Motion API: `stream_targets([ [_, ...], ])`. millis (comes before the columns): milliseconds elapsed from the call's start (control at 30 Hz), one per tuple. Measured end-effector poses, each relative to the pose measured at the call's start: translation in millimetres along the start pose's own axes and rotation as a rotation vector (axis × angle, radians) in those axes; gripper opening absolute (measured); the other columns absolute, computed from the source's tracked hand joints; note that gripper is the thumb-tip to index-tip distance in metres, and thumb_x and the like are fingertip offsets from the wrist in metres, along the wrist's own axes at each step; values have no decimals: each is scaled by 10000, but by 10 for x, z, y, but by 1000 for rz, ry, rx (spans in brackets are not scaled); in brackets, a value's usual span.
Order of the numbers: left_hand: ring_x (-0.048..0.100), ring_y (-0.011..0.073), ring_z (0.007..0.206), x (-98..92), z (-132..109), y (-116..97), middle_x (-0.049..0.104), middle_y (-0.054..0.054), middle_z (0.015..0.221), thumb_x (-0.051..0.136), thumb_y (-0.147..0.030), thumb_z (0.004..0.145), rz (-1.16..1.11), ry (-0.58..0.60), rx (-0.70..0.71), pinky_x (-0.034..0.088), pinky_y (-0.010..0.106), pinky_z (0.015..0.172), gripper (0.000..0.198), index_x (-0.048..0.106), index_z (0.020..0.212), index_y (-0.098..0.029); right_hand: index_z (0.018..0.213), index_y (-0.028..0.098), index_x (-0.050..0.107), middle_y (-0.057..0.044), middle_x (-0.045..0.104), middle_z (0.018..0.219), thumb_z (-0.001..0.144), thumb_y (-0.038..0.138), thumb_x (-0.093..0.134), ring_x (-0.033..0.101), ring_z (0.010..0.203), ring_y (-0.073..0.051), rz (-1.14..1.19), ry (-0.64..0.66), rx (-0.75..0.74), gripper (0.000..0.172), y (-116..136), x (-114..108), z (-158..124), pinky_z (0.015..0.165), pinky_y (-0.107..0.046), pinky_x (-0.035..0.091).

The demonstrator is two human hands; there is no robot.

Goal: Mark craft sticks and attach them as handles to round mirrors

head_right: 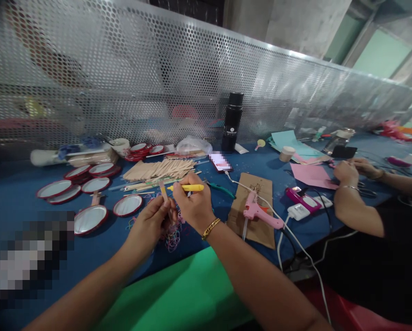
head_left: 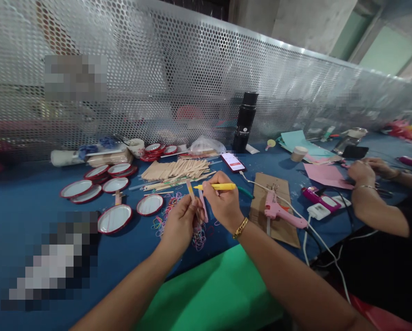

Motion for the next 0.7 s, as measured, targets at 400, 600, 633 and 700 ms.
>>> stream_targets([
  [400,457,120,510,-20,10,-43,596,-18,585,622,-545,882,-7,-52,16,320,227,484,362,593,762,-204,844,214,646,-6,667,786,912,315,609,649,712,-157,180,59,55,127,-109,22,3,669,-293,519],
  [600,427,102,455,-26,39,-61,599,-25,574,647,-547,851,-29,-65,19,295,222,447,361,584,747,-207,808,213,636,-8,671,780,859,296,618,639,687,-154,181,45,74,99,-117,24,10,645,-287,511],
  [633,431,102,455,-30,45,-64,600,-23,571,651,-544,847,-30,-69,21,298,220,448,360,582,744,-207,801,213,632,-3,658,762,854,296,618,625,670,-149,179,42,75,99,-123,25,12,631,-282,502],
  [700,428,102,454,-40,55,-68,604,-21,567,653,-542,844,-30,-81,26,303,217,449,358,582,743,-205,809,213,620,14,625,724,849,294,618,598,640,-141,190,37,83,90,-134,25,15,609,-273,487],
])
Point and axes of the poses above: each hand's wrist, its own z-axis towards the middle knuckle, its own x-axis out of the palm, y = z × x, the point moved 2 cm from there along z, towards the middle knuckle
